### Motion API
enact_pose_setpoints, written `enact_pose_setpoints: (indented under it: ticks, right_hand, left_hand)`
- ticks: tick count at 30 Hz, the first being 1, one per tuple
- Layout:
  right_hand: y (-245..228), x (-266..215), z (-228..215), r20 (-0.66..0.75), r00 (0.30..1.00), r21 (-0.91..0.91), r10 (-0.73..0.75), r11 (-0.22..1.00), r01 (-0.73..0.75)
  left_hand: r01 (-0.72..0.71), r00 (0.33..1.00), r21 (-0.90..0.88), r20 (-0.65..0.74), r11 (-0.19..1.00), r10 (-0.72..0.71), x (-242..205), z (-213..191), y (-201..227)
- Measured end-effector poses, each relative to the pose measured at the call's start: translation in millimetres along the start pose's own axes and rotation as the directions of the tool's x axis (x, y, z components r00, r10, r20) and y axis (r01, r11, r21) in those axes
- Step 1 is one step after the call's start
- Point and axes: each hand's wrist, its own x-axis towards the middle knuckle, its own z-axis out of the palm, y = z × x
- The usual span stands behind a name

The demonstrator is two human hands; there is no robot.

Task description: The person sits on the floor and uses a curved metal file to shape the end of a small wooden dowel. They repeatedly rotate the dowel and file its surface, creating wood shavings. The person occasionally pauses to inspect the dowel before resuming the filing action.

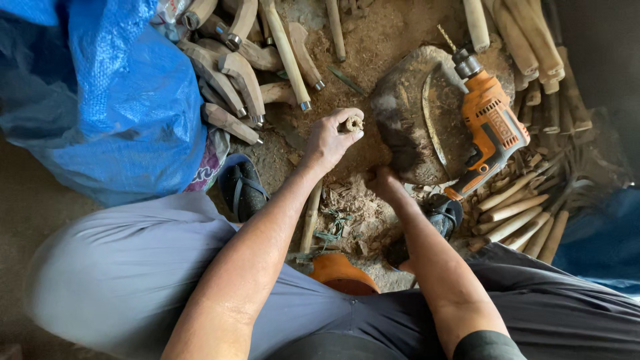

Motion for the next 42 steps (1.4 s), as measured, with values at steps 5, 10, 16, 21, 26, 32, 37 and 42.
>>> enact_pose_setpoints:
  ticks: [5, 10, 16, 21, 26, 32, 37, 42]
  right_hand:
    - [-1, 1, -12, 0.023, 0.997, 0.110, 0.076, 0.991, -0.078]
    - [-25, 9, 4, -0.127, 0.968, 0.302, 0.217, 0.938, -0.171]
    - [-41, 7, 32, -0.213, 0.973, -0.107, -0.091, 0.992, 0.069]
    - [-35, -9, 51, -0.143, 0.979, -0.007, -0.148, 0.989, 0.149]
    - [-55, 20, 5, -0.183, 0.968, 0.058, 0.173, 0.985, -0.165]
    - [-138, 40, -147, -0.502, 0.861, 0.418, 0.085, 0.895, 0.155]
    - [-217, 22, -209, -0.406, 0.904, 0.122, -0.131, 0.973, 0.196]
    - [-244, 19, -206, -0.314, 0.939, -0.022, -0.139, 0.990, 0.139]
  left_hand:
    - [-0.039, 0.999, 0.031, -0.029, 0.999, 0.040, -3, 1, -3]
    - [0.022, 0.999, -0.006, -0.025, 1.000, -0.023, -7, 1, -6]
    - [0.019, 1.000, 0.033, -0.024, 0.999, -0.018, -5, -1, -5]
    - [-0.004, 1.000, 0.053, -0.008, 0.999, 0.004, -7, -1, -5]
    - [0.021, 1.000, 0.024, -0.001, 0.999, -0.021, -6, -3, 2]
    - [0.006, 1.000, 0.093, -0.014, 0.996, -0.005, -5, 2, 3]
    - [-0.018, 1.000, 0.096, 0.002, 0.995, 0.018, -5, 5, 1]
    - [-0.067, 0.998, 0.142, -0.010, 0.988, 0.069, -5, 5, -7]
